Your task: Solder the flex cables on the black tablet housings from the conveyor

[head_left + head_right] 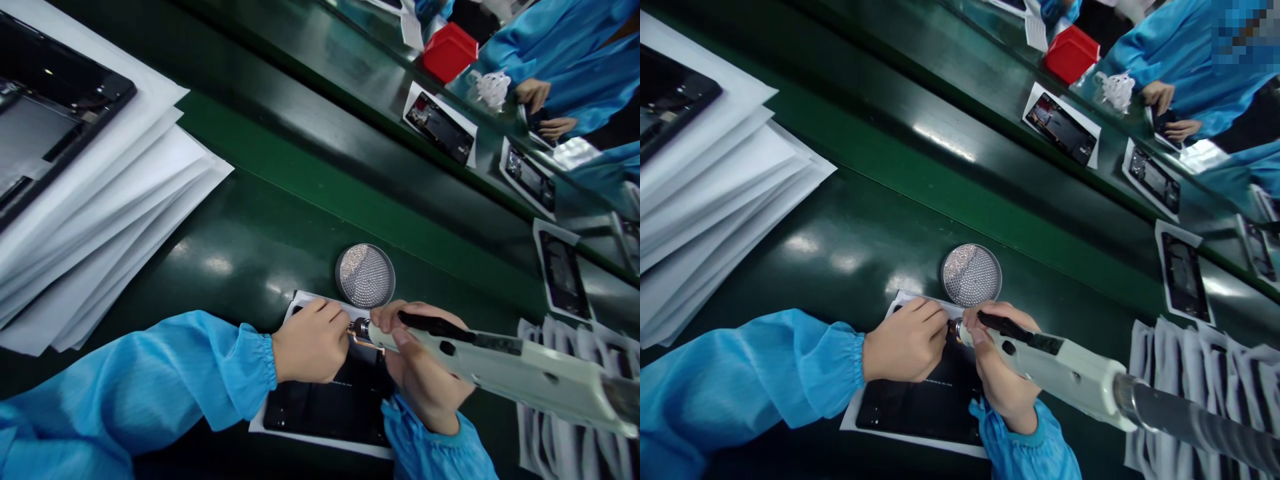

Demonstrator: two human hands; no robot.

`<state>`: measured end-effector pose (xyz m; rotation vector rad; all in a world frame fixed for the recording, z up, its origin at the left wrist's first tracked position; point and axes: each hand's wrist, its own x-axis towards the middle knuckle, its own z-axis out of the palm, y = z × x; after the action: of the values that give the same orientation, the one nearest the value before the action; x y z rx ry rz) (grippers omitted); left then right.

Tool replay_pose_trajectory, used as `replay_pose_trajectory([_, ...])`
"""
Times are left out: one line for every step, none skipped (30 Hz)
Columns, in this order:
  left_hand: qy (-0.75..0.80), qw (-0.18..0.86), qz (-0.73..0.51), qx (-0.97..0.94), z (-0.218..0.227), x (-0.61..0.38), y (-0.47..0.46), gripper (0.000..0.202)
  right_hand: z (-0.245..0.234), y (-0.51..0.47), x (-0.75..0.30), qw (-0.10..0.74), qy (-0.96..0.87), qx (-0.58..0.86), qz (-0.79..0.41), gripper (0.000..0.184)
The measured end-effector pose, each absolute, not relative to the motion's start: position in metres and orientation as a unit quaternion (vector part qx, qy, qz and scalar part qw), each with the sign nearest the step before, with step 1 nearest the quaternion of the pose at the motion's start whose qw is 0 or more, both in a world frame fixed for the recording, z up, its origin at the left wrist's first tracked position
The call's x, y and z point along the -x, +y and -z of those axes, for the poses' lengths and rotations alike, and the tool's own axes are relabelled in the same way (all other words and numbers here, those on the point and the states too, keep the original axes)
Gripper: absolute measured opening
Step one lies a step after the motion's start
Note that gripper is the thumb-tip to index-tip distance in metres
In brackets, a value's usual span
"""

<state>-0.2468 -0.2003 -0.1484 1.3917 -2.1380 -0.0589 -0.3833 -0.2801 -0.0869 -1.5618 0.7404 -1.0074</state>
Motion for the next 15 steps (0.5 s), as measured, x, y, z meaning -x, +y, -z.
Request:
replay_pose_trajectory([-0.802, 0.289, 0.024, -0.521, 0.1486, 0.2468, -0.2004, 0.021, 0.0872, -0.2798, 0.3835, 0.539, 0.312, 0.656, 0.425, 0.029])
replay_pose_trajectory([-0.802, 0.29, 0.024, -0.521, 0.1487, 0.2469, -0.2004, 0.021, 0.0876, -0.2796, 0.3837, 0.538, 0.313, 0.655, 0.429, 0.03])
replay_pose_trajectory([-0.802, 0.291, 0.024, -0.521, 0.1488, 0.2469, -0.2003, 0.021, 0.0879, -0.2795, 0.3839, 0.537, 0.312, 0.653, 0.433, 0.03])
replay_pose_trajectory([-0.802, 0.293, 0.022, -0.52, 0.1489, 0.2469, -0.2003, 0.021, 0.0881, -0.2796, 0.3841, 0.536, 0.312, 0.653, 0.435, 0.03])
replay_pose_trajectory([-0.801, 0.295, 0.02, -0.521, 0.1488, 0.247, -0.2002, 0.021, 0.0882, -0.2798, 0.3842, 0.536, 0.312, 0.653, 0.434, 0.03])
replay_pose_trajectory([-0.799, 0.297, 0.018, -0.522, 0.1487, 0.2471, -0.2001, 0.021, 0.0881, -0.28, 0.3842, 0.536, 0.313, 0.654, 0.432, 0.03])
replay_pose_trajectory([-0.798, 0.3, 0.017, -0.523, 0.1486, 0.2472, -0.2, 0.021, 0.0881, -0.2801, 0.3841, 0.537, 0.313, 0.656, 0.429, 0.029])
replay_pose_trajectory([-0.797, 0.303, 0.016, -0.523, 0.1483, 0.2473, -0.1999, 0.021, 0.088, -0.2802, 0.3839, 0.537, 0.313, 0.657, 0.427, 0.029])
replay_pose_trajectory([-0.796, 0.304, 0.017, -0.524, 0.1481, 0.2474, -0.1999, 0.022, 0.0881, -0.2801, 0.3835, 0.537, 0.312, 0.659, 0.425, 0.029])
replay_pose_trajectory([-0.796, 0.302, 0.019, -0.524, 0.1479, 0.2474, -0.1999, 0.022, 0.0883, -0.28, 0.383, 0.536, 0.311, 0.66, 0.425, 0.029])
replay_pose_trajectory([-0.798, 0.298, 0.021, -0.523, 0.1478, 0.2474, -0.1999, 0.022, 0.0886, -0.2797, 0.3824, 0.535, 0.31, 0.66, 0.427, 0.03])
replay_pose_trajectory([-0.8, 0.294, 0.024, -0.522, 0.1477, 0.2473, -0.1999, 0.022, 0.0889, -0.2795, 0.3817, 0.533, 0.311, 0.66, 0.429, 0.03])
replay_pose_trajectory([-0.803, 0.288, 0.028, -0.522, 0.1477, 0.2472, -0.1999, 0.022, 0.0893, -0.2793, 0.381, 0.532, 0.312, 0.659, 0.43, 0.029])
replay_pose_trajectory([-0.805, 0.282, 0.031, -0.521, 0.1478, 0.247, -0.1999, 0.022, 0.0897, -0.2793, 0.3803, 0.532, 0.311, 0.657, 0.433, 0.027])
replay_pose_trajectory([-0.807, 0.278, 0.033, -0.52, 0.1479, 0.2469, -0.1999, 0.022, 0.09, -0.2794, 0.3797, 0.534, 0.309, 0.654, 0.438, 0.024])
